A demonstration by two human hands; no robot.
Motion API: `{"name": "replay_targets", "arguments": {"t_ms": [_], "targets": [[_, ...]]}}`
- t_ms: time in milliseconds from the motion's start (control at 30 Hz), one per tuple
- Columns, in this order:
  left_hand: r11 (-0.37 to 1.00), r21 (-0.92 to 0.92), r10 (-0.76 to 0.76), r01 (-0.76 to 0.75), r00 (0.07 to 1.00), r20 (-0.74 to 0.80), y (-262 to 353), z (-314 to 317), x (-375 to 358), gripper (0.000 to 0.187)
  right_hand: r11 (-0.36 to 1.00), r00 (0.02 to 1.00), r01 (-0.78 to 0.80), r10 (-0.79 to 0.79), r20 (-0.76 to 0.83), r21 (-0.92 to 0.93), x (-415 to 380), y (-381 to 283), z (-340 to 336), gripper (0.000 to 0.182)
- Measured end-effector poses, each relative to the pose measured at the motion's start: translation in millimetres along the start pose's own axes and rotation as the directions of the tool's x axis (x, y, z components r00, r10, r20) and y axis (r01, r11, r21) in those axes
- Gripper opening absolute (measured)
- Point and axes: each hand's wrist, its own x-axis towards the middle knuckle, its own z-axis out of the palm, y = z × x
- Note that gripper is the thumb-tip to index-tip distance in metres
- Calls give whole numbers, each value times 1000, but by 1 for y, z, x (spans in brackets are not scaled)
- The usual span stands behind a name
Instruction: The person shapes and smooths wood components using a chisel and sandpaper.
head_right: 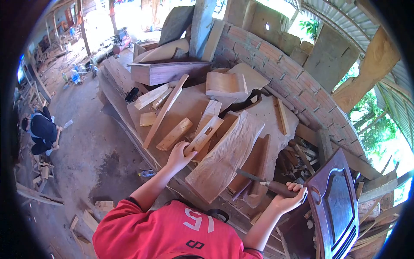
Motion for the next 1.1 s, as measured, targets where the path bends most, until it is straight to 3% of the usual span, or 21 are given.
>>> {"name": "replay_targets", "arguments": {"t_ms": [67, 167, 267, 333, 367, 400, 467, 533, 600, 667, 733, 800, 900, 1000, 1067, 1100], "targets": [[997, -82, -7, 8, 1000, 10, 3, -12, -5, 40, 1000, 1000, 21, -20, 22, -11, -4, -2, 10, 29], [977, -214, -28, 22, 999, -27, 7, -25, -17, 25, 992, 978, 116, -104, 178, -58, -13, -4, 27, 31], [961, -274, -41, 24, 998, -56, 5, -35, -28, 15, 972, 830, 219, -230, 508, 82, -29, -1, 49, 33], [956, -277, 98, -98, 995, -15, -2, -38, -37, 12, 968, 770, 224, -249, 587, 117, -45, 1, 69, 33], [957, -267, 118, -114, 993, -5, -4, -39, -43, 12, 960, 702, 234, -278, 655, 156, -53, 5, 81, 35], [958, -262, 113, -113, 993, -13, -7, -40, -49, 12, 960, 700, 227, -277, 659, 163, -62, 9, 92, 35], [940, -300, 174, -164, 985, 8, -12, -47, -58, 12, 958, 560, 252, -259, 787, 136, -79, 22, 115, 38], [946, -272, 182, -177, 983, -5, -29, -64, -61, 13, 885, 192, 375, -365, 911, 276, -98, 52, 148, 45], [948, -315, 84, -47, 991, 105, -47, -72, -69, 12, 826, -5, 438, -393, 920, 355, -124, 74, 173, 46], [943, -328, 88, -55, 992, 85, -63, -88, -73, 12, 767, -167, 476, -400, 901, 429, -152, 105, 198, 42], [945, -327, 43, 8, 988, 146, -73, -108, -75, 13, 708, -317, 549, -314, 895, 444, -178, 137, 216, 35], [948, -314, 15, 44, 983, 183, -91, -122, -78, 13, 713, -403, 584, -159, 901, 387, -194, 182, 217, 26], [956, -277, -34, 99, 972, 231, -109, -147, -74, 15, 660, -404, 673, -50, 913, 334, -213, 244, 204, 26], [953, -270, -73, 137, 970, 233, -133, -158, -66, 18, 596, -350, 769, 89, 933, 231, -222, 264, 186, 28], [946, -280, -97, 164, 966, 241, -146, -158, -66, 19, 588, -323, 806, 342, 882, 68, -227, 267, 172, 33], [897, -322, -227, 303, 940, 254, -148, -159, -63, 22, 584, -310, 810, 353, 883, 52, -228, 260, 172, 33]]}}
